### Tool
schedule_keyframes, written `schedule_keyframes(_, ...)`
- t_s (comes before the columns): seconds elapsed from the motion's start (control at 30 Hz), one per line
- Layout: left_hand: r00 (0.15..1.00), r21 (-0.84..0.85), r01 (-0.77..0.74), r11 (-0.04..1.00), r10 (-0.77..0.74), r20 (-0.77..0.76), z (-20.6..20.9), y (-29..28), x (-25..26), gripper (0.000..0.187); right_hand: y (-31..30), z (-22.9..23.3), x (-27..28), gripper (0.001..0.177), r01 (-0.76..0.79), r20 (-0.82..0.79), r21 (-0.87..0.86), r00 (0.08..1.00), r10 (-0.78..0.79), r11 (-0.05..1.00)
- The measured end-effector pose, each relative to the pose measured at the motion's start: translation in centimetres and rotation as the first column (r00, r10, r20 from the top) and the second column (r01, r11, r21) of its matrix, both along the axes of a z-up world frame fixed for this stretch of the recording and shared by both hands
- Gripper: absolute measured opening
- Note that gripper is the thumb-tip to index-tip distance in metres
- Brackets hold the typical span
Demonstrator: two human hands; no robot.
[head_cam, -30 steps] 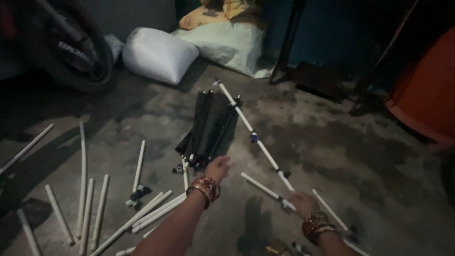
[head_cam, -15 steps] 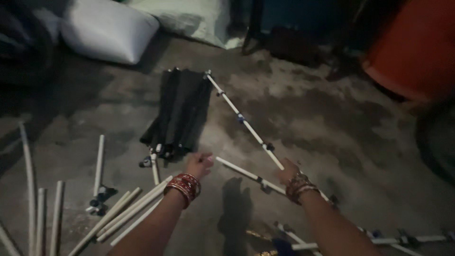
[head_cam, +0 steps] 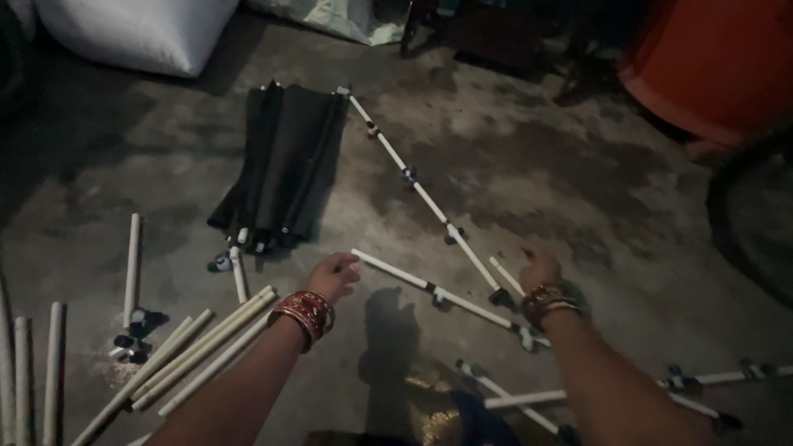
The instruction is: The person assembles a furniture frame by connecting white plastic poles with blue connectors. They pick up poles and connectors from the floor, align them, and snap them together to form a cross-shaped structure.
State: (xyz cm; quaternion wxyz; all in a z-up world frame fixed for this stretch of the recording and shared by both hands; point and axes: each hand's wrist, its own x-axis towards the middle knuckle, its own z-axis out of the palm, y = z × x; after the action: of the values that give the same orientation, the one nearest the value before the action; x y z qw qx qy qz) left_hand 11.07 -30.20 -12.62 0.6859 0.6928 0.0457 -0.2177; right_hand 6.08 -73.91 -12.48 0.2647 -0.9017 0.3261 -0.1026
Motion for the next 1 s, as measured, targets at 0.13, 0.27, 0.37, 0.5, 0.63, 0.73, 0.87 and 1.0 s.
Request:
schedule_keyframes(0.13, 0.999, 0.113, 0.040, 0.993, -0.044, 0.030, 0.7, -1.4, -1.8, 0.033, -4.5, 1.0, -7.7, 0.027, 0.045, -0.212, -0.026, 0.976, -0.049, 0.999)
schedule_keyframes(0.27, 0.994, 0.171, 0.083, 0.982, -0.093, 0.054, 1.1, -3.1, -3.5, 0.032, -8.1, 0.6, -14.4, 0.030, 0.062, -0.276, 0.164, 0.961, -0.014, 0.985)
schedule_keyframes(0.37, 0.986, 0.140, 0.122, 0.983, -0.136, 0.098, 1.3, -4.3, -4.5, 0.032, -9.1, 0.7, -17.5, 0.032, -0.001, -0.328, 0.108, 0.944, 0.036, 0.994)
schedule_keyframes(0.5, 0.989, 0.160, 0.102, 0.982, -0.118, 0.092, 1.4, -5.8, -5.9, 0.032, -8.5, 0.7, -19.5, 0.036, -0.136, -0.325, 0.032, 0.936, 0.139, 0.990)
schedule_keyframes(0.63, 0.977, 0.203, 0.170, 0.964, -0.191, 0.090, 2.1, -6.6, -6.7, 0.031, -7.9, -0.8, -18.3, 0.038, -0.219, -0.357, 0.078, 0.905, 0.232, 0.973)
schedule_keyframes(0.73, 0.970, 0.244, 0.196, 0.950, -0.225, 0.097, 2.2, -6.4, -6.8, 0.032, -7.9, -3.4, -16.2, 0.032, -0.198, -0.416, 0.063, 0.886, 0.206, 0.978)
schedule_keyframes(0.87, 0.980, 0.281, 0.154, 0.947, -0.182, 0.077, 1.9, -6.2, -6.4, 0.032, -8.7, -6.3, -14.1, 0.029, -0.149, -0.446, 0.041, 0.882, 0.151, 0.988)
schedule_keyframes(1.0, 0.988, 0.259, 0.121, 0.958, -0.142, 0.064, 1.4, -6.0, -5.9, 0.031, -9.7, -6.7, -14.2, 0.021, -0.049, -0.328, 0.033, 0.943, 0.057, 0.998)
